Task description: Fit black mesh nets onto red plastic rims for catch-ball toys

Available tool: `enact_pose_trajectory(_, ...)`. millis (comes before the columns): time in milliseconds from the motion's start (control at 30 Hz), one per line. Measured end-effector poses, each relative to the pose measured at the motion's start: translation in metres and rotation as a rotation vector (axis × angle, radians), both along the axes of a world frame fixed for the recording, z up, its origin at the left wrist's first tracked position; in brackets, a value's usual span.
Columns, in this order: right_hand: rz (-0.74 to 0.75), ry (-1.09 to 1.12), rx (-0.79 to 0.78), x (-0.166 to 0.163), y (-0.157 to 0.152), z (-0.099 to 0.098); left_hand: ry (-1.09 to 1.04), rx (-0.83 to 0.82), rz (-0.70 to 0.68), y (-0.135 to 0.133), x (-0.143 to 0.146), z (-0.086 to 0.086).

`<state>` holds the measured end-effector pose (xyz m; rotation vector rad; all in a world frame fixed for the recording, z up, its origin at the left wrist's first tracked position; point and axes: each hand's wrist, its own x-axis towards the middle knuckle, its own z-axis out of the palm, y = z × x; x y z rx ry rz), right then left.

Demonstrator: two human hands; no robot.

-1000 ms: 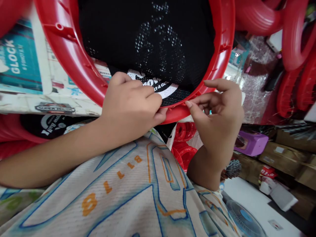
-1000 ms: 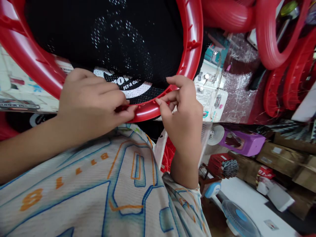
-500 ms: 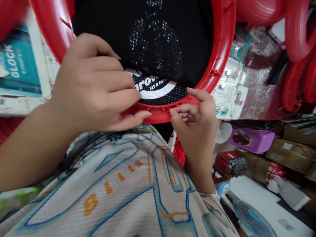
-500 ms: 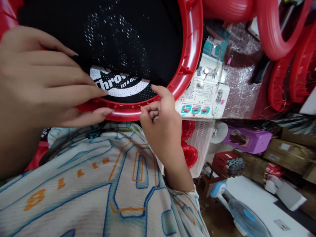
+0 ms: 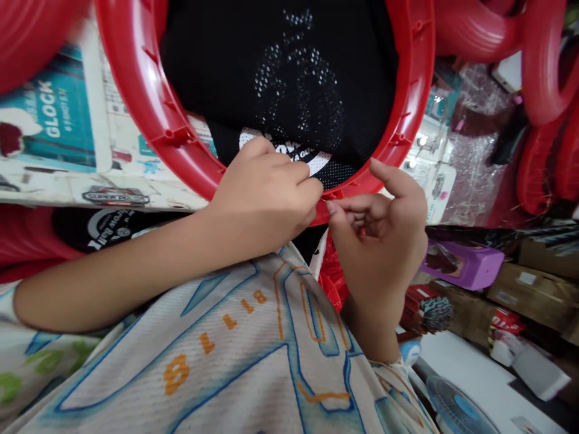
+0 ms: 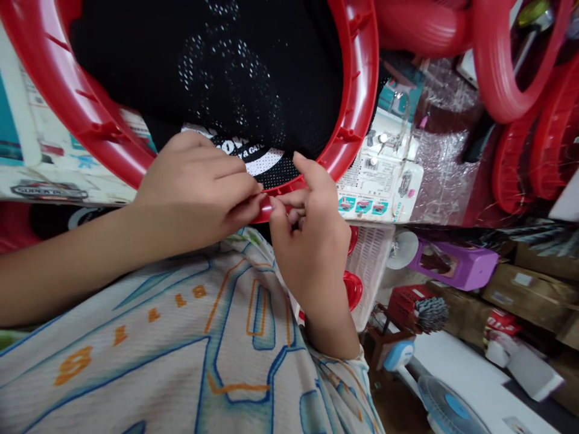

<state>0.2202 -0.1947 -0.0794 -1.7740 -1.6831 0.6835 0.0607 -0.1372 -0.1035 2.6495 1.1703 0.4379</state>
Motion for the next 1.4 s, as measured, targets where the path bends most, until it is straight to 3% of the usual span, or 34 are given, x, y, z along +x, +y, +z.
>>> enact_pose_trajectory(200, 0.013, -0.123, 0.008, 0.008, 0.003, 0.006, 0.054, -0.181, 0.095, 0.002, 0.005, 0.005)
enact_pose_trajectory(400, 0.219, -0.248, 0.102, 0.014, 0.014, 0.011, 0.069, -0.263, 0.067, 0.006, 0.005, 0.008)
enact_pose_trajectory(533, 0.273, -0.31, 0.146, 0.011, 0.019, 0.016, 0.074, -0.268, 0.079, 0.006, 0.005, 0.008)
enact_pose_trajectory(800, 0.247, -0.328, 0.163, 0.02, 0.028, 0.002, 0.088, -0.307, 0.095, 0.007, 0.008, 0.009)
enact_pose_trajectory(1133, 0.099, -0.239, 0.115, 0.017, 0.018, -0.001, 0.098, -0.261, 0.073, 0.008, 0.006, 0.007)
enact_pose_trajectory(1400, 0.109, -0.177, 0.085, 0.019, 0.012, -0.003, 0.125, -0.243, 0.056, 0.006, 0.008, 0.008)
